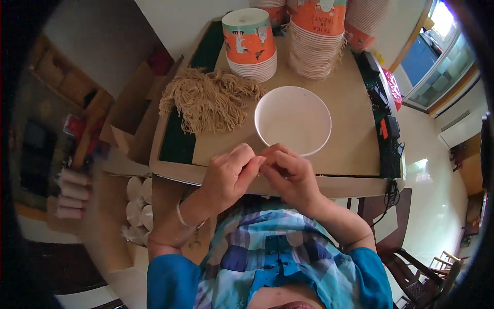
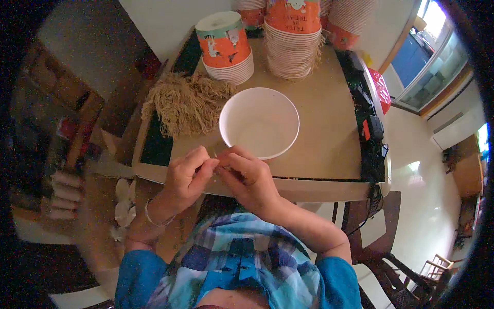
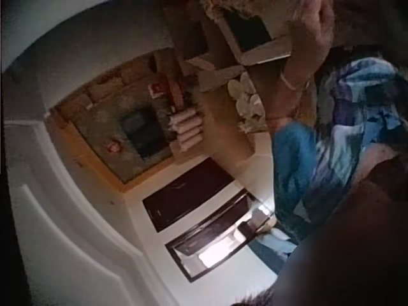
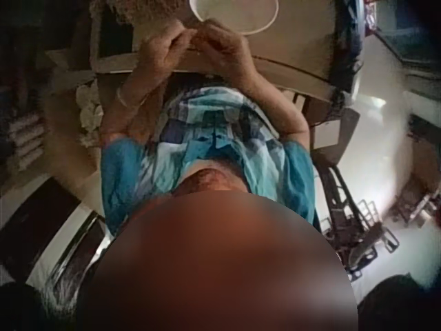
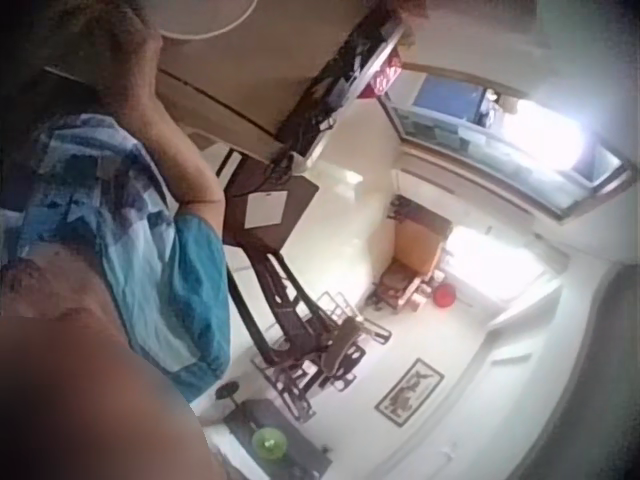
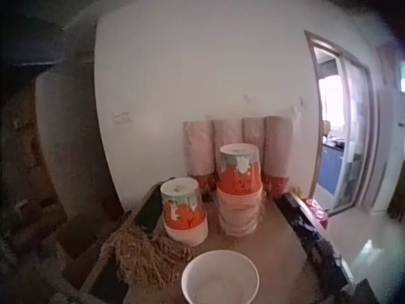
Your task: Attaching handles or strings to decorative paper buckets.
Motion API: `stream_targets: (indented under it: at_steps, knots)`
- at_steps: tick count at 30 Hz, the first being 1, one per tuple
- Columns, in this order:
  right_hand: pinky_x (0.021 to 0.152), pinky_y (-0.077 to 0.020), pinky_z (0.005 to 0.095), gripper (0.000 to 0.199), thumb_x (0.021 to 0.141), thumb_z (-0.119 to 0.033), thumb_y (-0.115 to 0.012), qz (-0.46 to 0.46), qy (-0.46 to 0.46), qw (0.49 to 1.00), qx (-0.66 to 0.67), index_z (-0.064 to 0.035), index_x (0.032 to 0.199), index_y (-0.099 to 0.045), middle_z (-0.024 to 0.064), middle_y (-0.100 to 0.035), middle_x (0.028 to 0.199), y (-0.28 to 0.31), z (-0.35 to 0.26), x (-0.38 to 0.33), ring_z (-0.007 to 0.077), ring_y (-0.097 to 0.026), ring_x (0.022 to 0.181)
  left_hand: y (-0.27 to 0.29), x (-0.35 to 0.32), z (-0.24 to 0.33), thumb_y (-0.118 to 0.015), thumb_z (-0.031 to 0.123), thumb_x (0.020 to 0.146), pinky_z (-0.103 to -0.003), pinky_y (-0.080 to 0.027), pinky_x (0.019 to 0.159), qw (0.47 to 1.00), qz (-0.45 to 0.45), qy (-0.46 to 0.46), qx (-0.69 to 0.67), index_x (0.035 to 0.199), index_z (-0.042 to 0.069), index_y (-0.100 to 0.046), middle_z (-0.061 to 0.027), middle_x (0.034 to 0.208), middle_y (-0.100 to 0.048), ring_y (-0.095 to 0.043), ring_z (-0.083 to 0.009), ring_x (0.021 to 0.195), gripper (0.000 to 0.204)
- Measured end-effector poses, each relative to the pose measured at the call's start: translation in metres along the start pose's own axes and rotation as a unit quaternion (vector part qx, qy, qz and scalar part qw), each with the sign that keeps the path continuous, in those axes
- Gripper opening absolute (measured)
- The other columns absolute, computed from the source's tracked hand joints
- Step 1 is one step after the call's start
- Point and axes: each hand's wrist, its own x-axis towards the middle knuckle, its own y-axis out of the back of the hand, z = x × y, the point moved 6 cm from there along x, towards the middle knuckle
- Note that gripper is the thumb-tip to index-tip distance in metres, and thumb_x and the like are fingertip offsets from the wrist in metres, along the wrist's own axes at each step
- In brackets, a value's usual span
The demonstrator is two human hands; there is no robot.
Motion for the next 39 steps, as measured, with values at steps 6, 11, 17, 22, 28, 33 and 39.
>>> stream_targets:
  at_steps: [6,11,17,22,28,33,39]
  knots:
    - [0.058,-0.0405,0.022,0.006,0.091,-0.002,-0.062,-0.056,-0.151,0.981,0.106,-0.0011,0.097,-0.061,0.0014,-0.057,0.075,0.009,0.003,-0.009,0.0043,-0.049,0.068,-0.01,-0.004,-0.008,-0.057,0.008,0.096,-0.03,-0.043,0.059,0.986,-0.082,0.067,-0.13,0.087,0.002,-0.054,-0.0086,0.073,-0.052,-0.054,-0.0182,0.065,0.011]
    - [0.058,-0.0444,0.0268,0.008,0.089,-0.003,-0.065,-0.11,-0.122,0.986,-0.037,-0.0011,0.096,-0.061,0.0062,-0.057,0.071,0.042,-0.036,-0.013,0.0088,-0.052,0.065,-0.028,-0.007,0.0,-0.054,0.01,0.099,-0.026,-0.043,0.063,0.936,-0.175,0.159,-0.262,0.09,0.004,-0.055,-0.0042,0.075,-0.05,-0.052,-0.0107,0.07,0.011]
    - [0.061,-0.0499,0.0347,0.01,0.085,0.0,-0.067,-0.147,0.0,0.977,-0.155,-0.0008,0.095,-0.064,0.0127,-0.061,0.077,0.069,-0.087,-0.015,0.0286,-0.063,0.068,-0.053,0.005,0.033,-0.056,0.005,0.097,-0.026,-0.044,0.061,0.892,-0.219,0.037,-0.395,0.089,0.003,-0.055,-0.0051,0.083,-0.055,-0.055,-0.0126,0.071,0.009]
    - [0.058,-0.0516,0.0306,0.012,0.078,0.006,-0.071,-0.133,-0.016,0.969,-0.207,-0.0008,0.087,-0.067,0.0103,-0.066,0.074,0.082,-0.091,-0.013,0.0254,-0.068,0.066,-0.056,0.023,0.038,-0.06,0.001,0.093,-0.028,-0.046,0.062,0.912,-0.189,-0.005,-0.364,0.089,0.002,-0.056,-0.0081,0.088,-0.058,-0.058,-0.0142,0.073,0.006]
    - [0.063,-0.0524,0.0347,0.013,0.084,0.003,-0.066,-0.161,-0.036,0.972,-0.169,-0.0007,0.096,-0.065,0.0142,-0.065,0.078,0.092,-0.089,-0.002,0.0327,-0.066,0.07,-0.047,0.039,0.042,-0.064,-0.001,0.088,-0.026,-0.048,0.065,0.954,-0.123,-0.11,-0.248,0.09,0.003,-0.061,-0.0082,0.086,-0.06,-0.059,-0.0156,0.073,0.006]
    - [0.061,-0.0519,0.03,0.007,0.08,0.004,-0.064,-0.087,-0.019,0.966,-0.244,0.0026,0.087,-0.066,0.0115,-0.066,0.074,0.126,-0.098,0.017,0.0222,-0.069,0.068,-0.015,0.051,-0.025,-0.064,0.005,0.09,-0.027,-0.047,0.06,0.994,0.041,0.023,-0.1,0.102,0.004,-0.057,-0.0042,0.083,-0.056,-0.054,-0.0152,0.066,0.014]
    - [0.101,-0.0456,0.0288,0.035,0.092,0.009,-0.049,0.144,-0.085,0.948,-0.27,0.0036,0.126,-0.056,0.0136,-0.06,0.124,0.287,-0.143,0.02,0.0187,-0.059,0.115,-0.015,0.062,-0.089,-0.067,0.016,0.089,-0.03,-0.049,0.061,0.989,0.047,0.122,0.063,0.122,0.003,-0.057,-0.0078,0.079,-0.06,-0.058,-0.0167,0.065,0.037]
